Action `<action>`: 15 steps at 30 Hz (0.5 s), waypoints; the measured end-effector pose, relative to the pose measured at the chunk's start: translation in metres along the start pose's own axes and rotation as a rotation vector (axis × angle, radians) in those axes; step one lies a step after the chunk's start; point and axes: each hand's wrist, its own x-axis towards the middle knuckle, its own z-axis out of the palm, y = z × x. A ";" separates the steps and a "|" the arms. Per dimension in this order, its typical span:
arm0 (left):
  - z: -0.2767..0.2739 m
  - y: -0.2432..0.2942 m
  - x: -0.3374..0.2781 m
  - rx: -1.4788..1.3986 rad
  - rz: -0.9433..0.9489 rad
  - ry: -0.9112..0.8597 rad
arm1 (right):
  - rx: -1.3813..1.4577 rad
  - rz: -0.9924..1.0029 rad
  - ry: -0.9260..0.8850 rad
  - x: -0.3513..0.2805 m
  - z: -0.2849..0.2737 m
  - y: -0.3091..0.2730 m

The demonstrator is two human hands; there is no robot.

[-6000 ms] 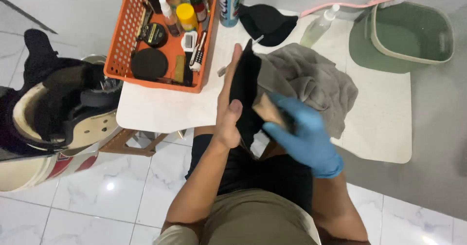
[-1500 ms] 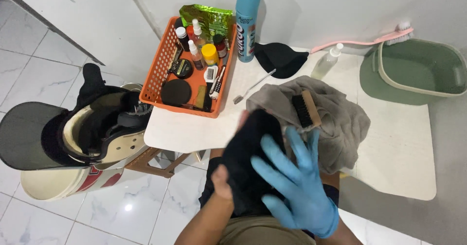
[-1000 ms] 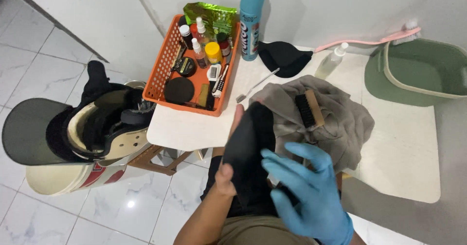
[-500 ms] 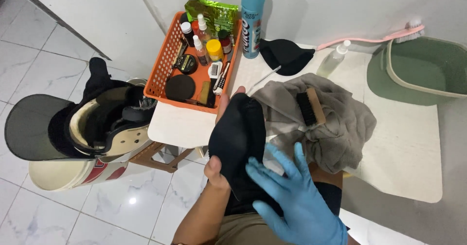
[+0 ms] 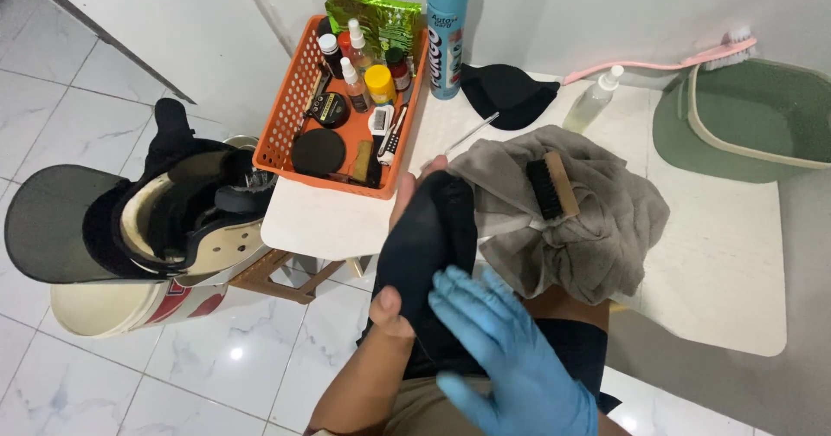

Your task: The person cleans a black helmet part using a wooden brush and a cloth. They scrub the surface thoroughly, then use a toothbrush to clean a specific logo area, dipping the brush in water from a nearby basin.

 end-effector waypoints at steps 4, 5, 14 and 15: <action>-0.012 -0.008 -0.004 0.022 0.025 0.010 | 0.283 0.058 -0.102 -0.008 -0.020 0.001; -0.011 -0.009 -0.004 0.027 0.033 0.010 | 0.330 0.090 -0.036 -0.006 -0.024 -0.003; 0.163 0.110 0.037 0.073 0.118 -0.008 | 0.040 0.026 -0.034 0.014 0.008 0.008; 0.173 0.122 0.034 0.080 0.128 -0.006 | 0.143 0.037 -0.078 0.011 0.008 0.000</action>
